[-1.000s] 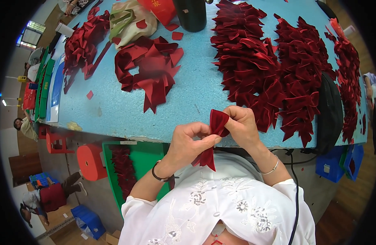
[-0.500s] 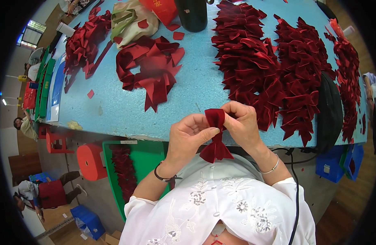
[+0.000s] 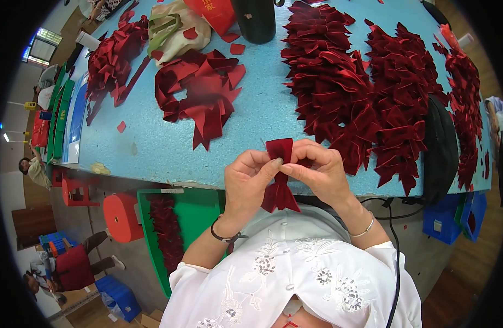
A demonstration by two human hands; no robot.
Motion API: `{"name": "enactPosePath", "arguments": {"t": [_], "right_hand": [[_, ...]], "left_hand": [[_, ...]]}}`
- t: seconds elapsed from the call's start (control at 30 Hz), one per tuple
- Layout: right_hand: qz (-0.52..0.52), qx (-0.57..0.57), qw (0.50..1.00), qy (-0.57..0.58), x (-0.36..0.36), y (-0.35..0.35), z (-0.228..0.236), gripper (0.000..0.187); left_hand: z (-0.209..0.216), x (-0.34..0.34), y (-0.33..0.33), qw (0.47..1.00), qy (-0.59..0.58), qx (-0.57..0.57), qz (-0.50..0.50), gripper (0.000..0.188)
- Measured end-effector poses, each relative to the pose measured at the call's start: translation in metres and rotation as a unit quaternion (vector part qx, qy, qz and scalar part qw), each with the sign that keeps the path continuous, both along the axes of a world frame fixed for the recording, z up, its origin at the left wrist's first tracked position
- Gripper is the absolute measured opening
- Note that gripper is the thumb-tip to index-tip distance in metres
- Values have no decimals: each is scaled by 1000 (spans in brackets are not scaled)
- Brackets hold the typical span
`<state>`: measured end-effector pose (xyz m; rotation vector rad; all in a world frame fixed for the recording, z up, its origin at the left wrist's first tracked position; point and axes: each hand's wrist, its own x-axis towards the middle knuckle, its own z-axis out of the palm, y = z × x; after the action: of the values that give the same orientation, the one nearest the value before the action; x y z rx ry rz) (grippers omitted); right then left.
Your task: Assembling fabric bows by hand at a factory workstation.
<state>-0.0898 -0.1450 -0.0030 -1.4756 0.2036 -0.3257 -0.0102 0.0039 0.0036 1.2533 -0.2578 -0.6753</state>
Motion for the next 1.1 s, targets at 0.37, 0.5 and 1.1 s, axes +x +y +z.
{"name": "enactPosePath", "arguments": {"t": [0.37,0.5,1.1], "right_hand": [[-11,14,1000,-3,0,5,-7,17],[30,91,995,-2,1,2,-7,17],[0,19,1000,-16,0,0,-14,13]], "left_hand": [[-13,-8,-3,999,-24,3,41,12],[-10,-2,1,1000,-2,-13,13,12],[2,27,8,965,234,-56,-106,15]]}}
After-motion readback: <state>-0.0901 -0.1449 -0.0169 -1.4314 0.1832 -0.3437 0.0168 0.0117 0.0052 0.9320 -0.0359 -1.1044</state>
